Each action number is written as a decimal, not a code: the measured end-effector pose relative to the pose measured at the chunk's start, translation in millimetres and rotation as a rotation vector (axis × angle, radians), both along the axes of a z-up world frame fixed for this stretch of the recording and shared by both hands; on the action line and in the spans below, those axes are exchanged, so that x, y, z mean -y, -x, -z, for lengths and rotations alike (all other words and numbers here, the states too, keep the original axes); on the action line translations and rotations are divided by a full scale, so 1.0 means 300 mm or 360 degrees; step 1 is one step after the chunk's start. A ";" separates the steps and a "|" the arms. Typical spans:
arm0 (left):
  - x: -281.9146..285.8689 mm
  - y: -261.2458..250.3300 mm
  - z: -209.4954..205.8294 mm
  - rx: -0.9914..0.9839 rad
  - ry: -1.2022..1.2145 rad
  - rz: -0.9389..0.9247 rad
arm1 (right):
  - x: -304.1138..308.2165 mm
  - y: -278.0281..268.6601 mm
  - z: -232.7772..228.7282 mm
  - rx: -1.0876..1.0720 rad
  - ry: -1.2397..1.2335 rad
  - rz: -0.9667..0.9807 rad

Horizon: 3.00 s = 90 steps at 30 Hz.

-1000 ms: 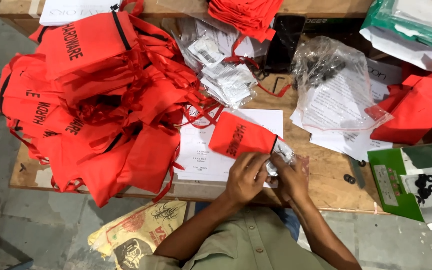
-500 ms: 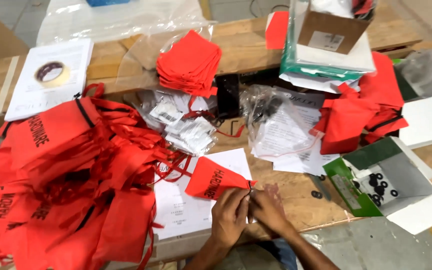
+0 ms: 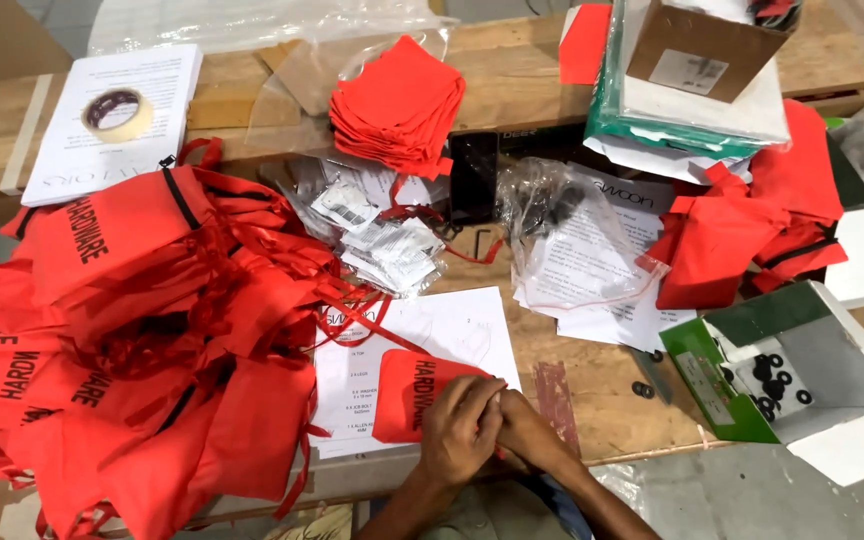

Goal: Packing small hardware components into small red pouches with instruction sheets.

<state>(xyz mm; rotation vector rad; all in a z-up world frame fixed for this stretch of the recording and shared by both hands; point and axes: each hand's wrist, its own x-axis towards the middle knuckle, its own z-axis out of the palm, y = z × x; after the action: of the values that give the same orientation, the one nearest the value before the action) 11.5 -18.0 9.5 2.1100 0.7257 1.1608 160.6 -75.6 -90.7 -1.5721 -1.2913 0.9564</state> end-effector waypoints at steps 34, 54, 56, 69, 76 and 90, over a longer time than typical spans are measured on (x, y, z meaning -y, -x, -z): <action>-0.067 0.054 0.112 -0.0065 0.0127 -0.0155 | -0.648 -0.156 -0.158 0.1478 -0.0132 0.0562; 0.005 0.086 0.021 0.0187 0.0219 -0.0107 | -0.066 0.015 -0.470 -0.0050 0.0295 -0.0148; 0.004 0.093 0.019 0.0224 0.0318 -0.0077 | -0.067 0.015 -0.441 -0.0094 0.0289 -0.0118; -0.034 0.082 0.129 0.0579 0.1286 0.0322 | -0.066 0.090 -0.409 0.0704 0.0108 0.0070; -0.063 0.066 0.159 0.0423 0.0974 0.0145 | -0.025 -0.029 -0.486 0.0717 -0.0361 0.0228; -0.025 0.016 0.184 -0.0140 -0.0088 -0.0136 | -0.997 -0.944 0.092 0.1971 -0.0461 -0.0349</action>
<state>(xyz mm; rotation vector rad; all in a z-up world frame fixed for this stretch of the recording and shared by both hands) 6.7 -10.6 -45.7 2.2063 0.8405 1.1509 443.7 223.5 -118.4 -1.8233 -2.3151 -0.2475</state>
